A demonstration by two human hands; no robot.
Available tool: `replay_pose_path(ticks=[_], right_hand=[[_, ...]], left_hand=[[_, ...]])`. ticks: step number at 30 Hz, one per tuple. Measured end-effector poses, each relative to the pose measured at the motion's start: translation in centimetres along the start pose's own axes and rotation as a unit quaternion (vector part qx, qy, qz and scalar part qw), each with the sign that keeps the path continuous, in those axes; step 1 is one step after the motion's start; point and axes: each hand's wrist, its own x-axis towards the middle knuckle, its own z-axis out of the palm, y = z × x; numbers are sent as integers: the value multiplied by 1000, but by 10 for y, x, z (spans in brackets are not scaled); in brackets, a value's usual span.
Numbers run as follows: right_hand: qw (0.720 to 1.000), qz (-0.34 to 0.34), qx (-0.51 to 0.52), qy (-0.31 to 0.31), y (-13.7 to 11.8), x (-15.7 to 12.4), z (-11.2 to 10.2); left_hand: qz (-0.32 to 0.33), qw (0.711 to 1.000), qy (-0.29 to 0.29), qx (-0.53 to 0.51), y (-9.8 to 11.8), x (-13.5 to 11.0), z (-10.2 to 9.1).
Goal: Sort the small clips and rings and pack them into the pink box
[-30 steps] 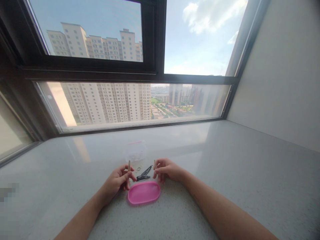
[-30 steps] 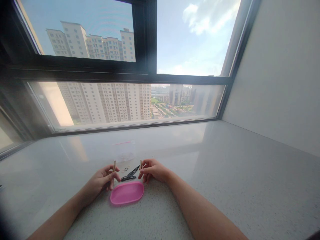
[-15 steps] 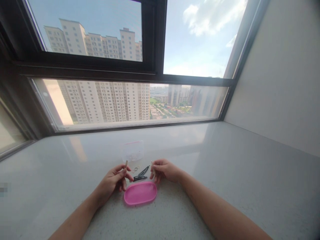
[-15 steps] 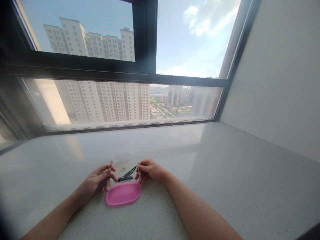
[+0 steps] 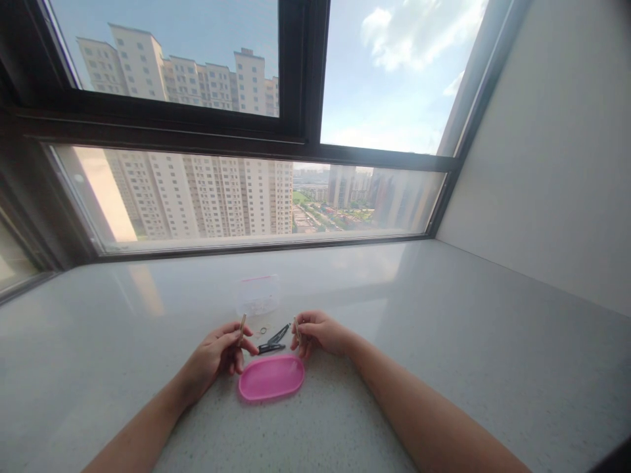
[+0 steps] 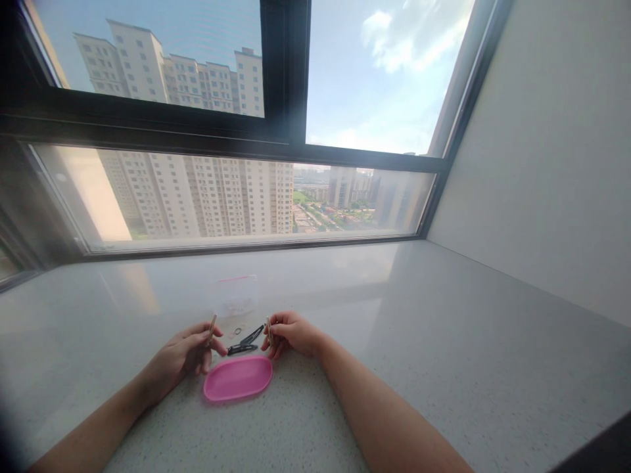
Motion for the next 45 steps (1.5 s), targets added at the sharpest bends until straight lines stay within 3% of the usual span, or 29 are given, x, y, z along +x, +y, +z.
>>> replay_pose_path(ticks=[30, 45], right_hand=[[1000, 0, -1, -4, -3, -4, 1], [999, -38, -37, 2, 1, -3, 1]], left_hand=[[5, 999, -14, 36, -3, 4, -1], [22, 999, -16, 46, -9, 8, -3]])
